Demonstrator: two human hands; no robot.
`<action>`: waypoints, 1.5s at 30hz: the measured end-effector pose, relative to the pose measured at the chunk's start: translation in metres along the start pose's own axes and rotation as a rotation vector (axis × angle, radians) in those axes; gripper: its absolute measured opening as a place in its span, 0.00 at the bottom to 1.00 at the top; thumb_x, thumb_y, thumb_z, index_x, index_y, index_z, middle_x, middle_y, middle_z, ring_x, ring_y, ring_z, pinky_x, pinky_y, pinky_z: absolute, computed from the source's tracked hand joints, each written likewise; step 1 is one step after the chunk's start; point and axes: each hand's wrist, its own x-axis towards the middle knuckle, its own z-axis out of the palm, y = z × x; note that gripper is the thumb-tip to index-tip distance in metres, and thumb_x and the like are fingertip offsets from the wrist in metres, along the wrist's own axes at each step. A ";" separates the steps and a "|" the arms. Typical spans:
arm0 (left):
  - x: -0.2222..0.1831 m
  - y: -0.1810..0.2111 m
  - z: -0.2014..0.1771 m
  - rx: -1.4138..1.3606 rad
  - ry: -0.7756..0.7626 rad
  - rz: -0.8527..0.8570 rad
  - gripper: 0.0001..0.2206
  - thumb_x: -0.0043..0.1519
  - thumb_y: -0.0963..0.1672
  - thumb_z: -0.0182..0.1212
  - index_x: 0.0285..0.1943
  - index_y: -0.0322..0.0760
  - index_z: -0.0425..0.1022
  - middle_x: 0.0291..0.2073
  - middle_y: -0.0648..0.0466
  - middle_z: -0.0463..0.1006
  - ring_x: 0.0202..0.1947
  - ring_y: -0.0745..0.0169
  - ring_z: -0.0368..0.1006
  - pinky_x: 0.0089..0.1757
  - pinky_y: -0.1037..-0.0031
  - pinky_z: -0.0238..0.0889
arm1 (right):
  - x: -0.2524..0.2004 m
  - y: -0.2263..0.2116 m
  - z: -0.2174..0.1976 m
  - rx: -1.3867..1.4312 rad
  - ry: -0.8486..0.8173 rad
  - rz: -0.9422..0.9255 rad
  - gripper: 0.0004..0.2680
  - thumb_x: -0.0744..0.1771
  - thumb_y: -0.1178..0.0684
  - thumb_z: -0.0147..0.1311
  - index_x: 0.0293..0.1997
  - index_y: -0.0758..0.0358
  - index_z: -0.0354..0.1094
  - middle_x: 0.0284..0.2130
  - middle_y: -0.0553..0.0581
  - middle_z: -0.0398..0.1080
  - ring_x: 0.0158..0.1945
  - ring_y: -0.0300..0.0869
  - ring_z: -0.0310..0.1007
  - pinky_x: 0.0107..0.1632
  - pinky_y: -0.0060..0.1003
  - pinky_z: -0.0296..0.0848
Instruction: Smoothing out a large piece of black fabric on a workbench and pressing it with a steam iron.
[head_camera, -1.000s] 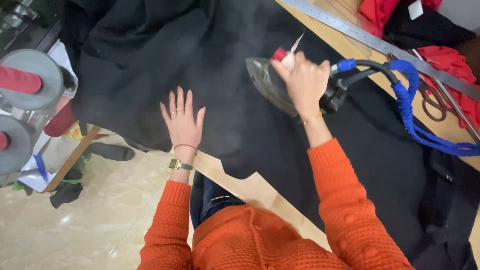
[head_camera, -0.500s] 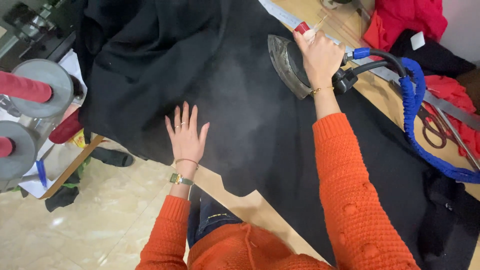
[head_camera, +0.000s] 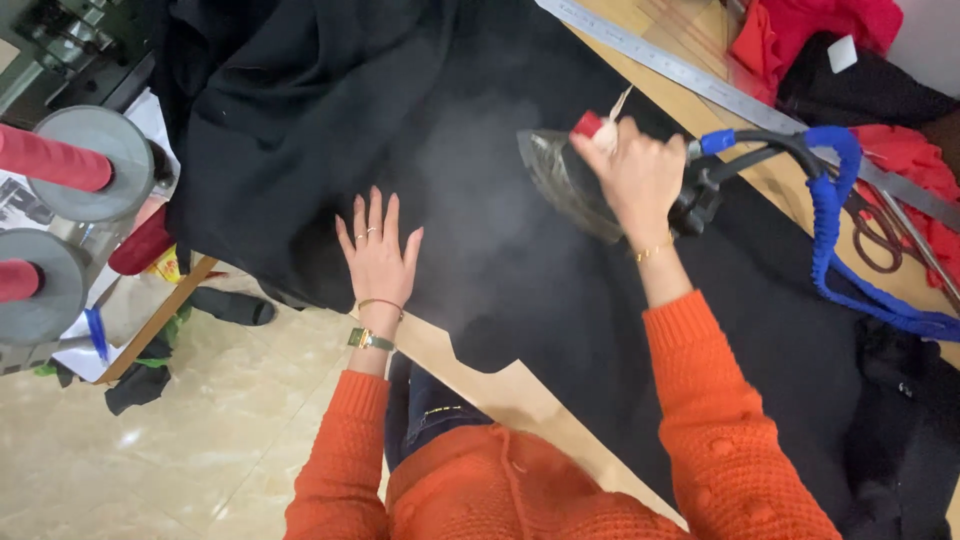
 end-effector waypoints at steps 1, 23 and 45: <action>-0.001 -0.002 0.007 0.005 -0.014 -0.018 0.28 0.72 0.58 0.44 0.77 0.48 0.61 0.78 0.51 0.56 0.77 0.49 0.48 0.70 0.44 0.34 | -0.012 -0.002 -0.013 0.099 -0.044 -0.009 0.27 0.71 0.17 0.41 0.33 0.52 0.64 0.15 0.55 0.71 0.23 0.51 0.79 0.42 0.44 0.66; 0.001 -0.010 0.006 -0.015 0.018 0.043 0.28 0.70 0.57 0.54 0.76 0.45 0.65 0.76 0.50 0.59 0.74 0.46 0.54 0.68 0.42 0.37 | -0.202 0.008 -0.136 0.137 -0.190 0.097 0.23 0.63 0.19 0.53 0.28 0.50 0.66 0.16 0.46 0.68 0.24 0.39 0.73 0.39 0.37 0.64; -0.105 0.162 -0.030 -0.125 -0.187 0.449 0.32 0.69 0.59 0.48 0.79 0.46 0.58 0.79 0.45 0.50 0.78 0.42 0.43 0.67 0.34 0.37 | -0.102 0.158 0.018 -0.091 0.012 -0.006 0.28 0.74 0.17 0.43 0.32 0.52 0.72 0.16 0.46 0.68 0.17 0.42 0.65 0.32 0.38 0.62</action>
